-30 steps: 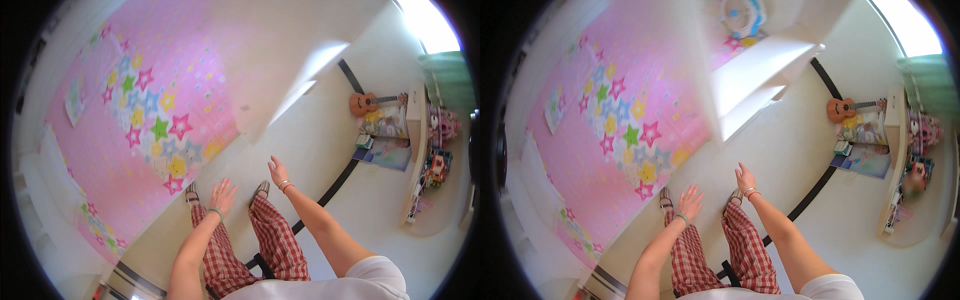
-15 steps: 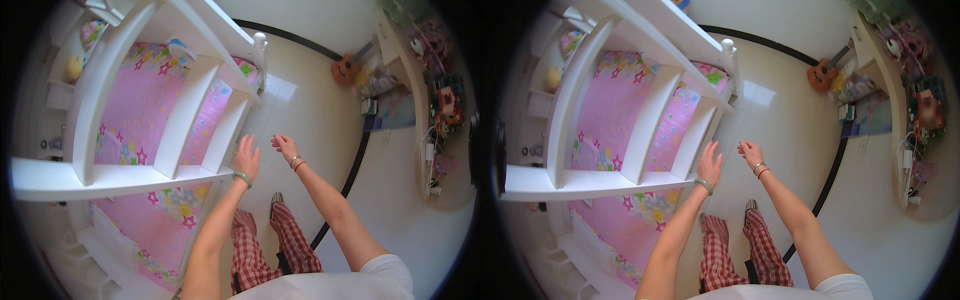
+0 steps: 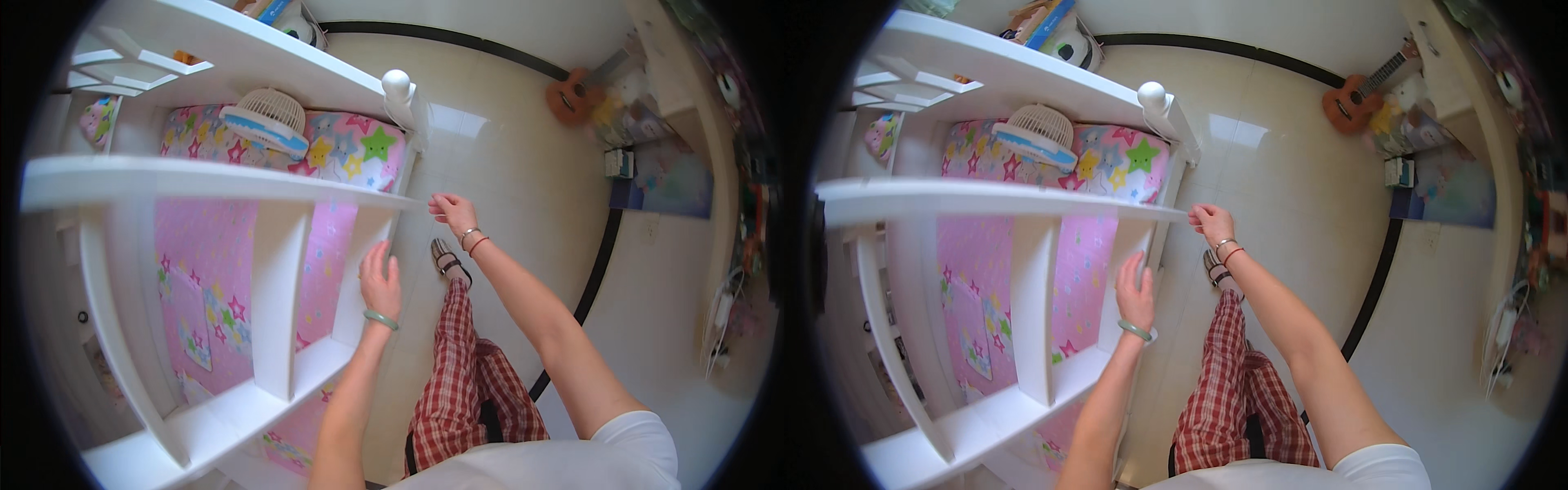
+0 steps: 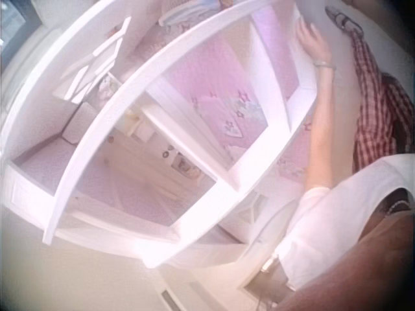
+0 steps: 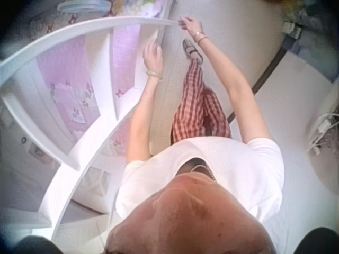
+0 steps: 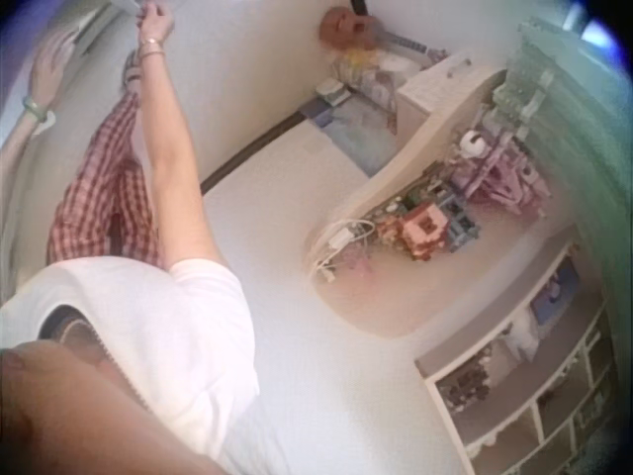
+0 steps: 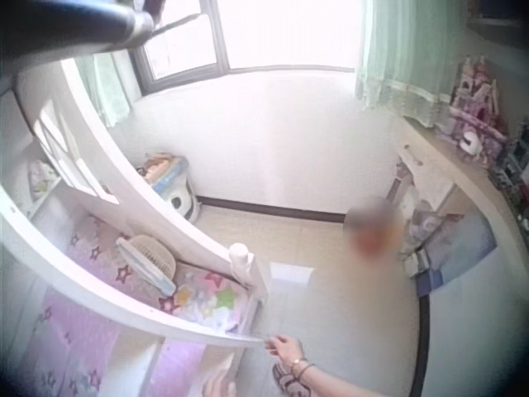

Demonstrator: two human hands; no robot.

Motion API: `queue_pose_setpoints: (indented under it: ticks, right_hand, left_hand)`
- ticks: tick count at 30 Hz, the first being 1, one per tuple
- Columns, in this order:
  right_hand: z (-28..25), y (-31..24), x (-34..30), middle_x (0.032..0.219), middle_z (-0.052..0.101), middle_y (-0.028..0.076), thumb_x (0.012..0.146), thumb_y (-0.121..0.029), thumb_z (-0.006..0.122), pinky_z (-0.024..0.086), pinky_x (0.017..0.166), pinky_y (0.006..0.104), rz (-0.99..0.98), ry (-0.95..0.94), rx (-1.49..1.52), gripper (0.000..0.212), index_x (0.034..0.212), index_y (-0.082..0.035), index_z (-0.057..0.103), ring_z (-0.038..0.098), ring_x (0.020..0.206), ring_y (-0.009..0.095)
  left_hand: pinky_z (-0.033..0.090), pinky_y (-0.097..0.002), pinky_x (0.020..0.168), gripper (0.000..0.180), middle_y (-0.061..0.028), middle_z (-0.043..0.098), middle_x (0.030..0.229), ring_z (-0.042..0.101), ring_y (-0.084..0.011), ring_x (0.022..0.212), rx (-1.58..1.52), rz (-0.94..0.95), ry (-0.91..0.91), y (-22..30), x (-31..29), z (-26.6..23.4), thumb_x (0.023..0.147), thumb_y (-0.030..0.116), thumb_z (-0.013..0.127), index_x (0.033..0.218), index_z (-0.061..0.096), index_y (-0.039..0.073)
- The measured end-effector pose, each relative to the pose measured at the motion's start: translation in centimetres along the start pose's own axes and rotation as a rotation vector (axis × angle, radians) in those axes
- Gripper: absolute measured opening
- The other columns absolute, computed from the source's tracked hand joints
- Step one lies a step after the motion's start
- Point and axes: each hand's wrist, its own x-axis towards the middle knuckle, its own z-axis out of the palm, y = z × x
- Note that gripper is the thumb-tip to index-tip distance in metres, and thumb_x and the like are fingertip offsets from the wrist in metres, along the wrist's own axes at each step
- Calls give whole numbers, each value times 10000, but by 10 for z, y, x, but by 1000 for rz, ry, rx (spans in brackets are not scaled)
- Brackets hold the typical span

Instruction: The person makes a bed by smoothing a pink star-patterned fitted sheet over the mattress, tucking the edges, and adjusting a matching pillowcase. They also briefly move a small fan to the side to access the mattress corner.

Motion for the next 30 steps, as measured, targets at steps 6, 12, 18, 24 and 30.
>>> queue_pose_setpoints:
  ticks: [6,12,18,24,30]
  right_hand:
    - [59,-14,111,1113,675,130,856,-277,690,509,845,322,-186,105,-201,463,1244,-42,598,648,972,211]
    - [96,-29,154,1071,693,117,858,-338,693,496,846,319,-69,15,-172,496,1249,-47,600,648,959,216]
    - [92,-29,166,929,667,-4,884,-416,653,476,539,293,300,-102,-28,462,1234,-117,623,601,695,110]
    - [91,-8,195,829,674,-18,873,-356,683,481,600,305,192,328,-184,361,1117,-90,688,578,744,108]
    - [98,13,186,865,679,11,852,-215,722,484,547,306,141,389,-126,240,1039,-67,696,587,728,114]
  left_hand:
    - [379,-386,1051,363,-141,552,1294,505,-295,1223,-135,-83,-215,23,34,40,932,125,553,1282,553,28]
    - [399,-385,1021,361,-149,543,1296,519,-308,1200,-310,-167,-247,35,77,62,940,132,552,1284,547,22]
    - [412,-371,1008,381,-155,526,1306,516,-291,1208,-514,-316,-196,37,105,80,945,93,546,1318,511,25]
    - [325,-357,1099,516,-154,385,1462,383,-259,1355,-866,-666,-40,25,125,106,950,56,514,1443,361,43]
    - [251,-391,1137,590,-149,316,1509,272,-270,1421,-970,-826,216,4,159,129,963,127,506,1494,259,59]
